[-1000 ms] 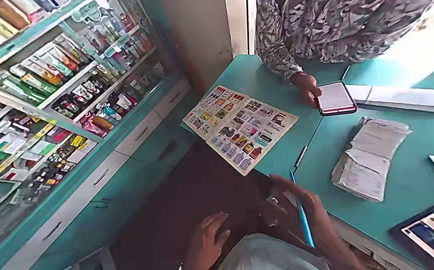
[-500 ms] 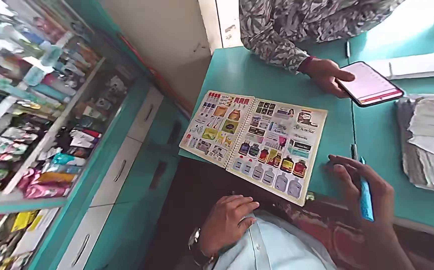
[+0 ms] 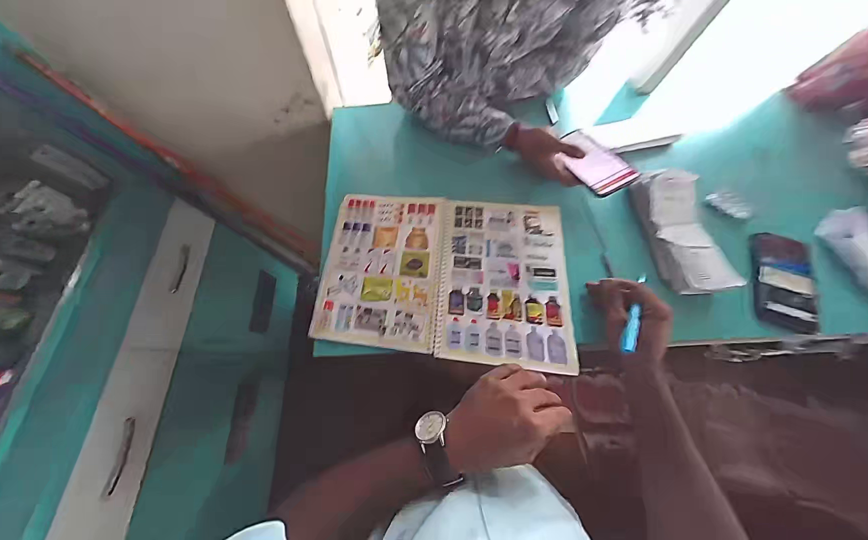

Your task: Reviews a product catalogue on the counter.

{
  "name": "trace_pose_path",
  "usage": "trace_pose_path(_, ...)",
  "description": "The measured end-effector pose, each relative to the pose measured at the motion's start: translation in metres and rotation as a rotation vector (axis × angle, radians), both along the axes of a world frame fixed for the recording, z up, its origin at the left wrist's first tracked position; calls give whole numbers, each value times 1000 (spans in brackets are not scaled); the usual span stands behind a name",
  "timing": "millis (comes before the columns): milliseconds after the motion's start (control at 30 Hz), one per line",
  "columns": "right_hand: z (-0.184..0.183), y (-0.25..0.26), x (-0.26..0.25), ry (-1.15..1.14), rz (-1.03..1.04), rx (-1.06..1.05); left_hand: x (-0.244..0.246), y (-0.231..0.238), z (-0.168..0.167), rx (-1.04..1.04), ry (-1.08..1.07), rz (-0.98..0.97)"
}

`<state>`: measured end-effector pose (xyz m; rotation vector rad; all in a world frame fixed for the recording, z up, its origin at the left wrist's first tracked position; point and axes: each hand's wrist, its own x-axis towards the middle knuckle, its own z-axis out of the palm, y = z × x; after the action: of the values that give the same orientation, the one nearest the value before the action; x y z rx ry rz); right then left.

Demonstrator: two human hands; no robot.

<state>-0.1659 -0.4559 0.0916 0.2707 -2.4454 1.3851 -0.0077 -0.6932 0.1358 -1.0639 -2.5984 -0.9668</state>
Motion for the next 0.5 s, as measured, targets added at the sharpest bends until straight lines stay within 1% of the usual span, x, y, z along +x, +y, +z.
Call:
trace_pose_path(67,1,-2,0,-31,-55,-38,-14,14,-2,-149,56,147)
trace_pose_path(133,1,-5,5,-75,-104,-60,-21,27,-8,-295,16,213)
trace_pose_path(233,-2,-9,0,-36,-134,-38,-30,39,-14,-481,116,285)
trace_pose_path(267,-3,-10,1,-14,-145,-11,-30,42,-13,-509,133,291)
trace_pose_path(333,-4,-16,7,14,-179,71,-29,45,-7,-564,66,255)
trace_pose_path(400,-7,-21,10,61,-241,202,-30,47,-2,-615,5,218)
trace_pose_path(433,-9,-25,10,85,-283,260,-30,47,-1,-620,20,221)
trace_pose_path(500,-13,-26,10,111,-357,328,-28,47,-4,-580,124,262)
